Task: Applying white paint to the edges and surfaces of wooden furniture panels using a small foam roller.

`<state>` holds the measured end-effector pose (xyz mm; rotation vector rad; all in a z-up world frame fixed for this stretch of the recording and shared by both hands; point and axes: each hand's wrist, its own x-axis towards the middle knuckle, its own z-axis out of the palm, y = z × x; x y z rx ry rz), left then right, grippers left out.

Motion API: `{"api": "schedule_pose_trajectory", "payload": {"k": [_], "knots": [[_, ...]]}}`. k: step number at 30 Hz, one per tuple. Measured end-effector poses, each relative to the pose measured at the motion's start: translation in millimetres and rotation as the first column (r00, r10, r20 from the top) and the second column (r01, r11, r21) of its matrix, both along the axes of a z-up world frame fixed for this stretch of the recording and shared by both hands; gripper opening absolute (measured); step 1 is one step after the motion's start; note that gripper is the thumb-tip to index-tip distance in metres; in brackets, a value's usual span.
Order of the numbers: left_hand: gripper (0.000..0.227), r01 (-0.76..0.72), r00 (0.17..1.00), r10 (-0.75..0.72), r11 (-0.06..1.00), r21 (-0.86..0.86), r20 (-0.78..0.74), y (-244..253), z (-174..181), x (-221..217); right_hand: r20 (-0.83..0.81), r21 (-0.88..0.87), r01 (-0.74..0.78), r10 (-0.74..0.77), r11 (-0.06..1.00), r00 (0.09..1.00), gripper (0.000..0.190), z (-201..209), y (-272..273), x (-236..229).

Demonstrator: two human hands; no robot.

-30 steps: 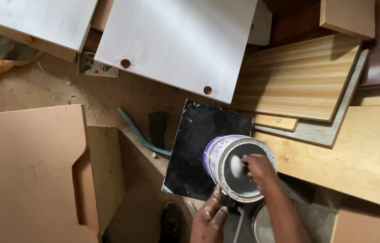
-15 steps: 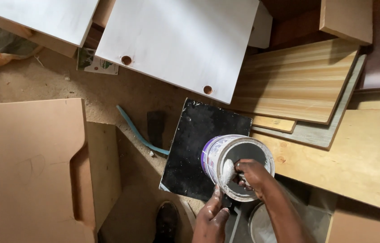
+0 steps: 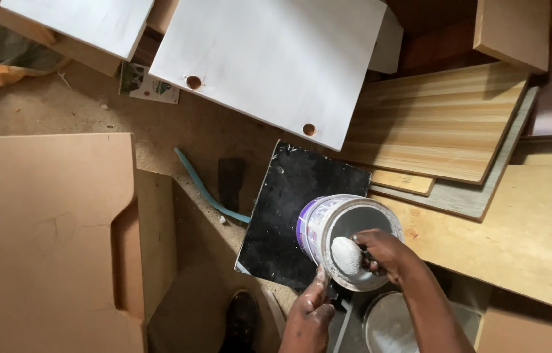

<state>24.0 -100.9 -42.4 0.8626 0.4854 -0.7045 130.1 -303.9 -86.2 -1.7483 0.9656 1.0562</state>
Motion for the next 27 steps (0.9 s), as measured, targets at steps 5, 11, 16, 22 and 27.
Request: {"api": "schedule_pose_trajectory", "payload": {"k": [5, 11, 16, 22, 27], "knots": [[0.08, 0.144, 0.989, -0.14, 0.987, 0.067, -0.056, 5, -3, 4, -0.072, -0.2, -0.115, 0.103, 0.973, 0.992, 0.022, -11, 3, 7], [0.078, 0.18, 0.983, -0.183, 0.979, 0.096, 0.022, 17, 6, 9, -0.041, -0.052, -0.063, 0.061, 0.997, 0.997, 0.028, -3, -7, 1], [0.081, 0.211, 0.968, -0.21, 0.977, 0.012, 0.136, 12, -25, -3, 0.051, -0.125, -0.068, 0.075, 0.99, 0.996, 0.024, -2, 6, -11], [0.06, 0.044, 0.997, -0.048, 0.997, -0.061, -0.064, 25, -51, -27, 0.089, -0.219, 0.253, -0.239, 0.942, 0.967, 0.042, 25, 23, -12], [0.056, 0.096, 0.986, -0.094, 0.995, 0.008, -0.136, 42, -38, -21, 0.144, -0.232, 0.07, -0.037, 0.97, 0.989, 0.022, 16, 30, -15]]}}
